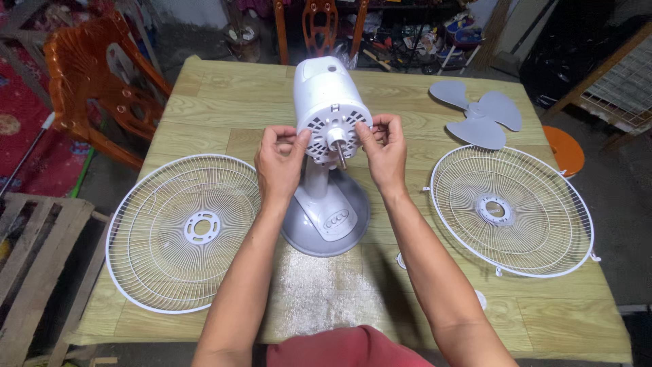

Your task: The person assembles a table fan by attaching the front grille, securing it with a nut, and then mounting the fan blade onto the motor shaft. The assembly is performed on a wooden table with all parts laid out.

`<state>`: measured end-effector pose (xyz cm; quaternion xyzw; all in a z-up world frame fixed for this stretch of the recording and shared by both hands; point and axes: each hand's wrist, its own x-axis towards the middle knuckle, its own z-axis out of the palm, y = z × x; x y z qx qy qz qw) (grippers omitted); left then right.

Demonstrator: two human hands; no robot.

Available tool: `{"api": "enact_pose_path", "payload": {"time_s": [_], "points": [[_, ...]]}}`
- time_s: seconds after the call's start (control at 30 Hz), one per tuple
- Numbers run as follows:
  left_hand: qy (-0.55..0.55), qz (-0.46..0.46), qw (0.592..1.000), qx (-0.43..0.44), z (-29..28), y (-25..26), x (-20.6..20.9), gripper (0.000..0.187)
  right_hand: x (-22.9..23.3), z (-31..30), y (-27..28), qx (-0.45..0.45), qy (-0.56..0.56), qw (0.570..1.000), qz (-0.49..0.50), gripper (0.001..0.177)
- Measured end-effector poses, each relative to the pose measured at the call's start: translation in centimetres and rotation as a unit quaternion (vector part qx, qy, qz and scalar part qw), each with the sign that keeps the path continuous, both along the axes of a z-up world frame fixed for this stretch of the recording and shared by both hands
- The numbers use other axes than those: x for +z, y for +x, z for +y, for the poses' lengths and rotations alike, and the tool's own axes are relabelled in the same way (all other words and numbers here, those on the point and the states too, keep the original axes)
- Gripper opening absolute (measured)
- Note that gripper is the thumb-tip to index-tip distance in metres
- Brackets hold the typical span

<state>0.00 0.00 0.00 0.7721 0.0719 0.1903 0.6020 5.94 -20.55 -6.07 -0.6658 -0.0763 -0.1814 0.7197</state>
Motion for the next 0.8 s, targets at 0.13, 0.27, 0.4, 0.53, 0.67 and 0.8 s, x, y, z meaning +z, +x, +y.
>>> {"api": "enact_pose_path", "payload": {"time_s": [0.13, 0.27, 0.4, 0.53, 0.67, 0.8], "points": [[0.054, -0.166, 0.985, -0.013, -0.4, -0.2, 2.0, 0.041, 5.1, 1.0, -2.9, -0.055, -0.108, 0.989, -0.083, 0.039], [0.209, -0.254, 0.944, 0.014, -0.9, -0.4, 3.5, 0.045, 8.8, 1.7, -3.9, -0.078, -0.205, 0.958, -0.184, 0.043], [0.32, -0.307, 0.894, 0.059, -1.3, -0.3, 4.1, 0.04, 10.1, 1.7, -3.9, -0.103, -0.27, 0.936, -0.202, 0.036], [0.347, -0.327, 0.877, 0.057, -1.5, 0.0, 4.2, 0.039, 10.1, 1.4, -3.3, -0.098, -0.275, 0.933, -0.212, 0.034], [0.357, -0.328, 0.872, 0.063, -1.7, 0.2, 4.2, 0.038, 10.1, 1.1, -2.9, -0.097, -0.281, 0.927, -0.227, 0.035], [0.361, -0.315, 0.876, 0.053, -1.6, 0.0, 4.6, 0.038, 9.9, 0.7, -2.9, -0.066, -0.268, 0.942, -0.189, 0.034]]}}
